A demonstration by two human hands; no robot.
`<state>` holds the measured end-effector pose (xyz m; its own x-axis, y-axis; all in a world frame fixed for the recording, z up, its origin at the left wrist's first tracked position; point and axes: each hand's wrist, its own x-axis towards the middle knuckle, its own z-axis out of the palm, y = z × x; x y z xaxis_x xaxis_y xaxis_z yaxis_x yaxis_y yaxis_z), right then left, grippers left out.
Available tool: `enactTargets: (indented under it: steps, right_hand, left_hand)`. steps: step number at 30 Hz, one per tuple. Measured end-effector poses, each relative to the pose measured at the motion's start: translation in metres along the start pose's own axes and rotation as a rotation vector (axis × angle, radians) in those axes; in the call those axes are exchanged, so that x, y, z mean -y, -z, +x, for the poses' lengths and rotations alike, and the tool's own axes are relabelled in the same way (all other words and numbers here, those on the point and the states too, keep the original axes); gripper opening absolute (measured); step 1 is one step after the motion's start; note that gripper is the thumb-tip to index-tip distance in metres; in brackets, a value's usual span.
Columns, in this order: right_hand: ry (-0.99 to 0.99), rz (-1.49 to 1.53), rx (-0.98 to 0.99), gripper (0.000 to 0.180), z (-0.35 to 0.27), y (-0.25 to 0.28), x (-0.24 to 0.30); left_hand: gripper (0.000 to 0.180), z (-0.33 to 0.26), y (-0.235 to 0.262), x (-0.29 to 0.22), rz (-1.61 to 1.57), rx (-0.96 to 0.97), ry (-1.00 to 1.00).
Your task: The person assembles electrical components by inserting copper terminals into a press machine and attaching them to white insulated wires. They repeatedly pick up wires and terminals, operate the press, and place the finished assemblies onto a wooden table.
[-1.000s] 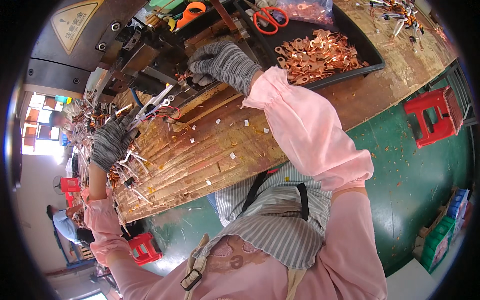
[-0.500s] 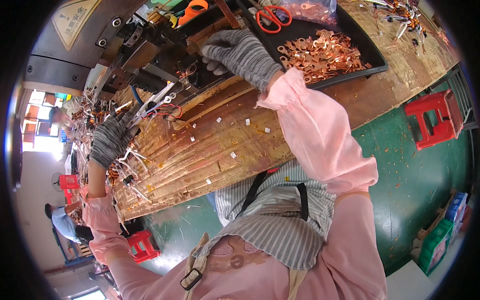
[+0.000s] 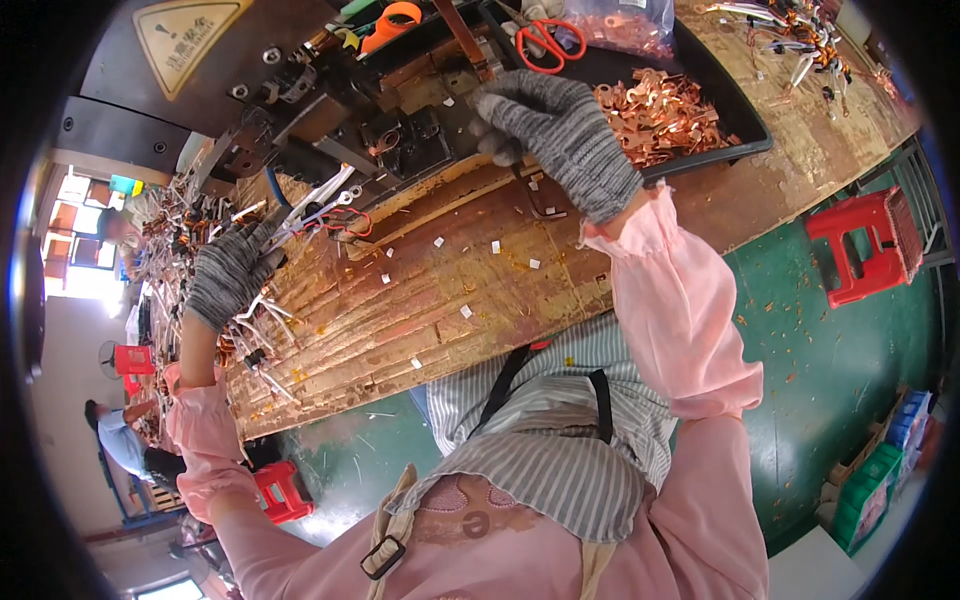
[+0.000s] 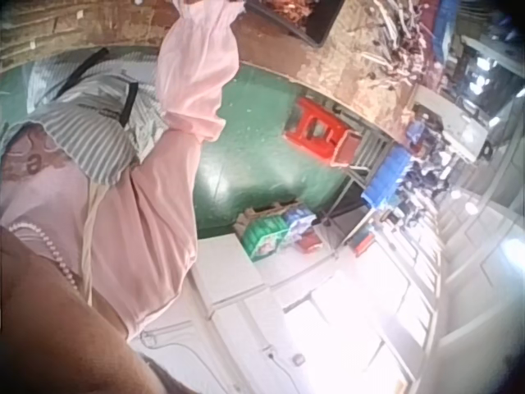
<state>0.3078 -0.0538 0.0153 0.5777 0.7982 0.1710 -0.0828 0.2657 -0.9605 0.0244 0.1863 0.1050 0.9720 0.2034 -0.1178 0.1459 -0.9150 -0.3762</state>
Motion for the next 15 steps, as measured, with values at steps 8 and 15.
enactTargets:
  steps: [8,15]
  right_hand:
    - [-0.093,-0.165,0.021,0.022,-0.027,0.025,0.009]
    - [0.384,-0.578,0.122,0.032,-0.055,-0.03,0.031]
  left_hand:
    - [0.049,-0.03,-0.004,-0.006,0.047,-0.201,-0.03]
    - [0.044,-0.054,0.027,-0.042,0.344,-0.175,-0.099]
